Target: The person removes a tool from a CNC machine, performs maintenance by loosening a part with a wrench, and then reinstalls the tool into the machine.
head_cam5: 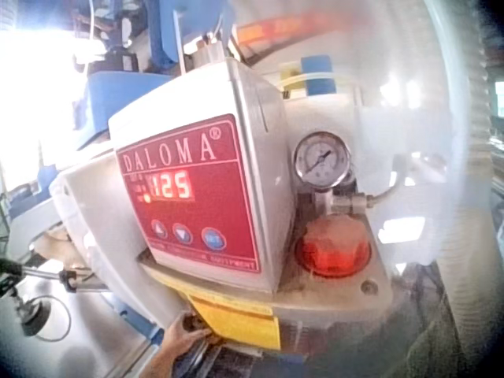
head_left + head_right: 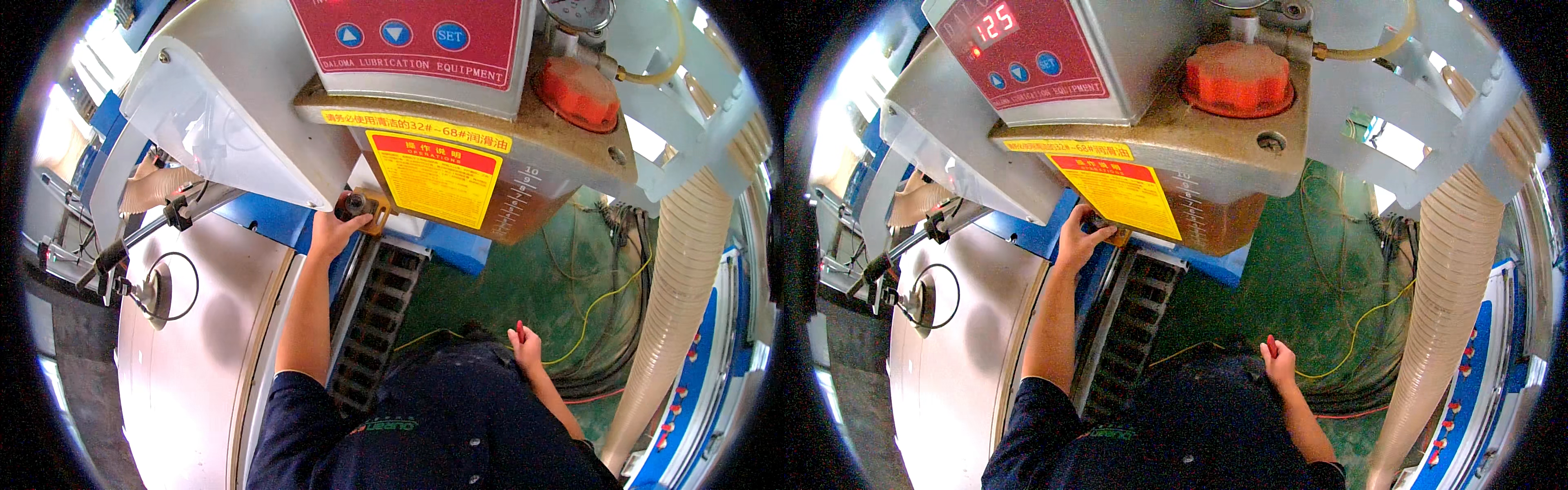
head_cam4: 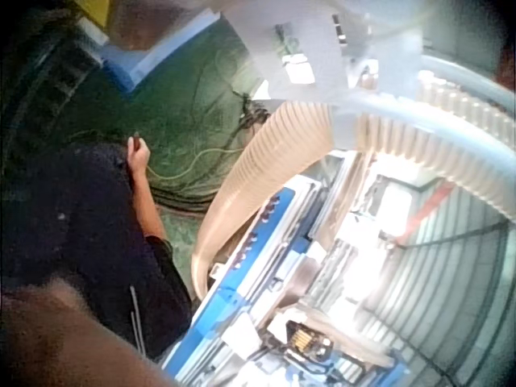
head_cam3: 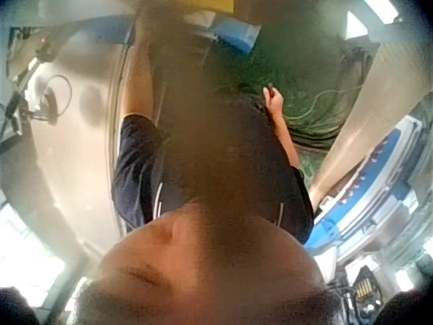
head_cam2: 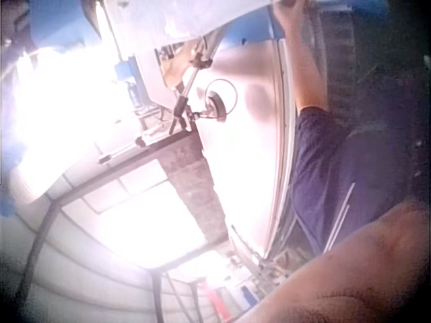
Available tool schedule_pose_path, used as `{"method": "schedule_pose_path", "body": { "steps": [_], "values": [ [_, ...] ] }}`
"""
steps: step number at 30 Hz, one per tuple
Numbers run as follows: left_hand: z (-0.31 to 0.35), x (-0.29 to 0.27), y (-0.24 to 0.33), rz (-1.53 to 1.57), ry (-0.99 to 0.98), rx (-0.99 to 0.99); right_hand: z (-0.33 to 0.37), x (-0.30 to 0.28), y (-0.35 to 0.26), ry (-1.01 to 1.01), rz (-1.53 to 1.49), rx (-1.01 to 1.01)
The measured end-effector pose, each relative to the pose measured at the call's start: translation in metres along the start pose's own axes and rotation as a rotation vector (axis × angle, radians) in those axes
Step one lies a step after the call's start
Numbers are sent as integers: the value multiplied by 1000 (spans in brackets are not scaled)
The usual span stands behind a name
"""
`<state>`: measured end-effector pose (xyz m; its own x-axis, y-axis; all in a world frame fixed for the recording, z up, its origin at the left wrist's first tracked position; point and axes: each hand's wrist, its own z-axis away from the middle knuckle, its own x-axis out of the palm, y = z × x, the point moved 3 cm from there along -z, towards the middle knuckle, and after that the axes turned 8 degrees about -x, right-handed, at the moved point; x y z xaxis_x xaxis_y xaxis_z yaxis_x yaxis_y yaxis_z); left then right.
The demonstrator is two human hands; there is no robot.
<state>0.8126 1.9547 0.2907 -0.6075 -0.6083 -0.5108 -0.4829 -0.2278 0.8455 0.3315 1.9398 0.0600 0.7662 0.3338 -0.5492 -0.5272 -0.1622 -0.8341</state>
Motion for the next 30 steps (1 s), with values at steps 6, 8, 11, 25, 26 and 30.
{"method": "schedule_pose_path", "body": {
  "steps": [6,8,11,25,26,30],
  "values": [
    [6,19,6,-363,329,-106,0,9,1,18,-38,23],
    [-1,19,-4,-280,283,-47,1,7,3,33,-24,10],
    [-8,12,-9,4,77,48,4,5,6,68,-43,-1],
    [-8,9,-12,-45,-17,10,-42,21,-88,-211,-201,-56],
    [-6,10,-7,-1,-58,-40,-55,16,-117,-220,-191,-62],
    [16,0,-13,-32,58,-31,-67,-11,-250,-85,-6,-643]
  ]
}}
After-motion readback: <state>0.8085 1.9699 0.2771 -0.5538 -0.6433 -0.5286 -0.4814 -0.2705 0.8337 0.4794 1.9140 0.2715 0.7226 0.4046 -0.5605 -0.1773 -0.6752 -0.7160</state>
